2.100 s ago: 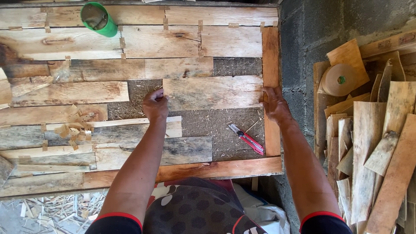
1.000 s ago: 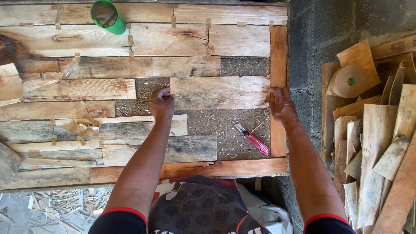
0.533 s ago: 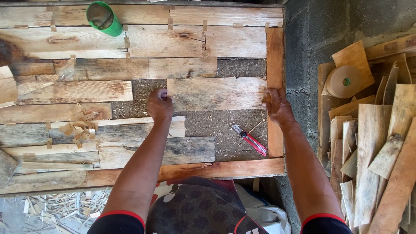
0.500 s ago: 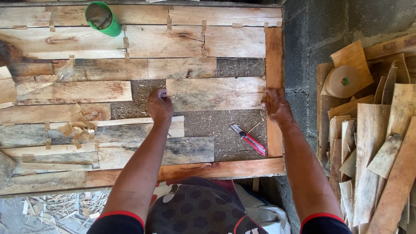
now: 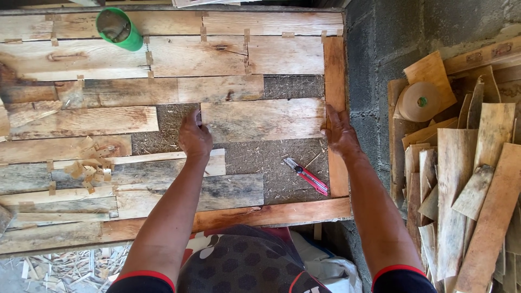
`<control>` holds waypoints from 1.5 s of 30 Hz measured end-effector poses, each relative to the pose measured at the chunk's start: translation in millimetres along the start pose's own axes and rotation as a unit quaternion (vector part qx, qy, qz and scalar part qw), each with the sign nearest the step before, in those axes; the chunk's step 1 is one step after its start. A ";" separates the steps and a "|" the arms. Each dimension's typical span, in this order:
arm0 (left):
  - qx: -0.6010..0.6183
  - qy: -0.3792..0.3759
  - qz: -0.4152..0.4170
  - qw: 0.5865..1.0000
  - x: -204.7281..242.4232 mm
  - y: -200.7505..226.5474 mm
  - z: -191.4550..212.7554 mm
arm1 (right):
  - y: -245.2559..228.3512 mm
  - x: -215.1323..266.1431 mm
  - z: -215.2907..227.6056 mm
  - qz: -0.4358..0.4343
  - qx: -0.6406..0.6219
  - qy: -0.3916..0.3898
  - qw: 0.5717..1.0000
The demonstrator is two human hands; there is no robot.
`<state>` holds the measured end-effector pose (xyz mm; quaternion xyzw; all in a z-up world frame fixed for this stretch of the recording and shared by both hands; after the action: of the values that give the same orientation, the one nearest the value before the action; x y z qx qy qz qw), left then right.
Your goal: Fitting and trimming thin wood slats onto a larger wooden board or frame using a utility knife.
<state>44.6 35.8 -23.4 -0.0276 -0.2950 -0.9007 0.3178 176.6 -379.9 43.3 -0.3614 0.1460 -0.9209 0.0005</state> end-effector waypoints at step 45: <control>-0.290 -0.224 -0.256 0.895 -5.6 107.3 -45.9 | 12.8 -12.3 -5.8 0.091 0.089 0.051 0.991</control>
<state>118.6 -53.2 -7.4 -0.2433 -0.0813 -0.9663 -0.0199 180.5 -389.3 27.6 -0.2977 0.0960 -0.9435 0.1089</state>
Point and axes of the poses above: each hand's wrist, its own x-axis away from the middle knuckle, its own z-axis out of the back of the hand, y = z × x, the point moved 6 cm from there along -x, towards the middle knuckle, and after that the axes turned 9 degrees about -y, right-handed, at the moved point
